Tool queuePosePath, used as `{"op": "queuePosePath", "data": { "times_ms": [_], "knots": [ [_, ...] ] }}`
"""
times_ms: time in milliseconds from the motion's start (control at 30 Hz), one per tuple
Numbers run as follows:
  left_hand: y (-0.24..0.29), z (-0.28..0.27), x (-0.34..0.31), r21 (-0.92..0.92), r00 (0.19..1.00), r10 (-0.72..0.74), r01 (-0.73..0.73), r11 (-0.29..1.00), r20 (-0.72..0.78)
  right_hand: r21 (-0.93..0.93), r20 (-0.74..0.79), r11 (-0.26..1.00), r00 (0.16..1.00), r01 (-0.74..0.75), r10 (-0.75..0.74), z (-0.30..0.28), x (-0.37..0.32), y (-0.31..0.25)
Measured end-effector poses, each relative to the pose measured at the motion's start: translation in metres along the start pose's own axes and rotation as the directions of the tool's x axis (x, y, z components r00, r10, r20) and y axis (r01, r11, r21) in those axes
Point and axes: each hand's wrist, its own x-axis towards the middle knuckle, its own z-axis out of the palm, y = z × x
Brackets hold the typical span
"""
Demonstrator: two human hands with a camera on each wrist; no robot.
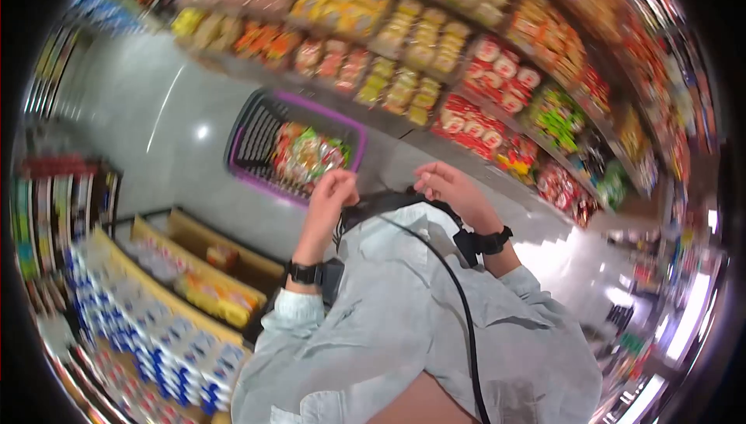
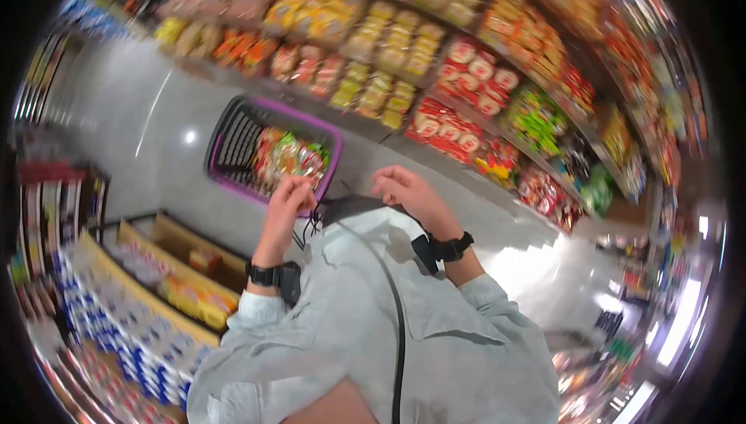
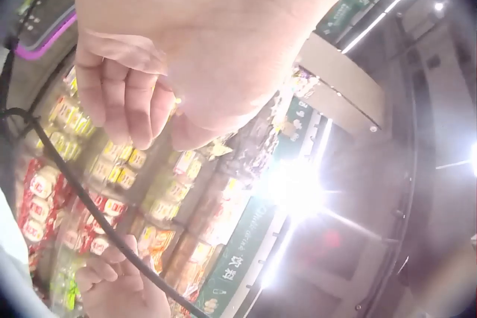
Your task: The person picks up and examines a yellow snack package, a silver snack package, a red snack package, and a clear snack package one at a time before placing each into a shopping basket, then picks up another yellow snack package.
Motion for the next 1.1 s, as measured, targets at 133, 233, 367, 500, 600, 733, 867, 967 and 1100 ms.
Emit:
{"op": "queuePosePath", "data": {
  "times_ms": [133,233,367,500,600,733,867,967,1100],
  "knots": [
    [-0.003,0.031,0.028,0.048,0.965,-0.134,0.126,0.991,0.228,0.096,-0.278,0.987,0.956,0.127,-0.096,-0.038,-0.044,0.018],
    [0.013,0.072,0.053,0.166,0.908,-0.162,0.104,0.981,0.386,0.208,-0.467,0.958,0.88,0.199,-0.082,-0.066,-0.088,0.033],
    [0.035,0.15,0.072,0.297,0.842,-0.172,0.014,0.955,0.512,0.355,-0.658,0.873,0.752,0.334,-0.02,-0.109,-0.15,0.074],
    [0.028,0.234,0.073,0.314,0.813,-0.13,-0.068,0.947,0.568,0.436,-0.765,0.758,0.644,0.484,0.029,-0.156,-0.202,0.125],
    [0.002,0.292,0.06,0.304,0.827,-0.121,-0.063,0.951,0.55,0.48,-0.801,0.69,0.592,0.542,0.092,-0.202,-0.216,0.169],
    [-0.041,0.356,0.04,0.299,0.815,-0.203,0.038,0.953,0.543,0.485,-0.802,0.686,0.589,0.542,0.102,-0.257,-0.224,0.178],
    [-0.062,0.418,0.027,0.33,0.787,-0.243,0.054,0.943,0.567,0.317,-0.764,0.786,0.633,0.532,-0.12,-0.31,-0.246,0.166],
    [-0.072,0.459,0.032,0.366,0.764,-0.265,0.041,0.93,0.588,0.214,-0.759,0.825,0.621,0.524,-0.198,-0.339,-0.269,0.16],
    [-0.087,0.517,0.041,0.426,0.692,-0.325,0.028,0.904,0.644,0.226,-0.809,0.802,0.565,0.553,-0.161,-0.364,-0.286,0.189]
  ]
}}
